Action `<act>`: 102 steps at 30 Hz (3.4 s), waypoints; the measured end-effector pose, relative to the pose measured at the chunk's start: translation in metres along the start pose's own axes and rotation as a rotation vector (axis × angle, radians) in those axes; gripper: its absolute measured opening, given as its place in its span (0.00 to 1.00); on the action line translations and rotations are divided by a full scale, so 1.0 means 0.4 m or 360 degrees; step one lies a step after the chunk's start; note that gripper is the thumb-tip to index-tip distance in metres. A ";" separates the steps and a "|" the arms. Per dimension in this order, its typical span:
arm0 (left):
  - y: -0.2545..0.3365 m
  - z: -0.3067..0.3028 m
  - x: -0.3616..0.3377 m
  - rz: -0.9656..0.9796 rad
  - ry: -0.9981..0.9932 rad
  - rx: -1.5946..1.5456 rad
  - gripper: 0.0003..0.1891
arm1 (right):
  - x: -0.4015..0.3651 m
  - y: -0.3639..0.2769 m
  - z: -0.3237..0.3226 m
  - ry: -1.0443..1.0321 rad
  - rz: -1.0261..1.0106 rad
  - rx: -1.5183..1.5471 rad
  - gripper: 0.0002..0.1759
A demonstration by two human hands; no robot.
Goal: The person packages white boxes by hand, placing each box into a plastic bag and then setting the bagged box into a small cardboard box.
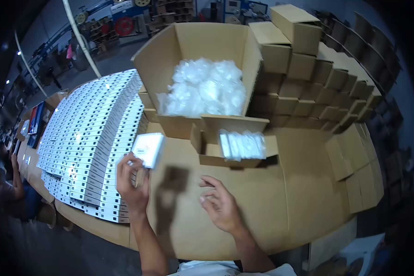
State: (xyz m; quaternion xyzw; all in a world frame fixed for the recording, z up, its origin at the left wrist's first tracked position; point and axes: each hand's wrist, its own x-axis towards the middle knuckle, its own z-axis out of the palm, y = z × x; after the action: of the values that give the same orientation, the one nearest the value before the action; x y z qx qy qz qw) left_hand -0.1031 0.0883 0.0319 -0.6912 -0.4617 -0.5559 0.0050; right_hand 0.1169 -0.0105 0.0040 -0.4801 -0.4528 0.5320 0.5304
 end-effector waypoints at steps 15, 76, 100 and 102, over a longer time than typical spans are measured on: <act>0.163 0.267 0.089 0.0604 -0.0886 -0.0378 0.11 | -0.054 0.096 -0.239 0.0351 0.0030 0.0087 0.12; 0.064 0.369 0.581 -0.0085 -0.0169 -0.1397 0.13 | 0.497 -0.326 -0.135 0.0288 -0.0899 -0.0391 0.20; 0.322 0.041 -0.193 0.0326 -0.0409 -0.0341 0.21 | -0.265 0.076 -0.136 0.0819 -0.0452 -0.0452 0.17; 0.341 0.053 -0.186 0.0447 -0.0465 -0.0281 0.19 | -0.272 0.079 -0.128 0.0806 -0.0458 -0.0372 0.17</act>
State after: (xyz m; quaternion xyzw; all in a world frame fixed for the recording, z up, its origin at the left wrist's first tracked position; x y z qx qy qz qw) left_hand 0.0044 -0.0261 0.0353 -0.8198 -0.3062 -0.4818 -0.0451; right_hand 0.1607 -0.1215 -0.0306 -0.5860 -0.4278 0.2594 0.6374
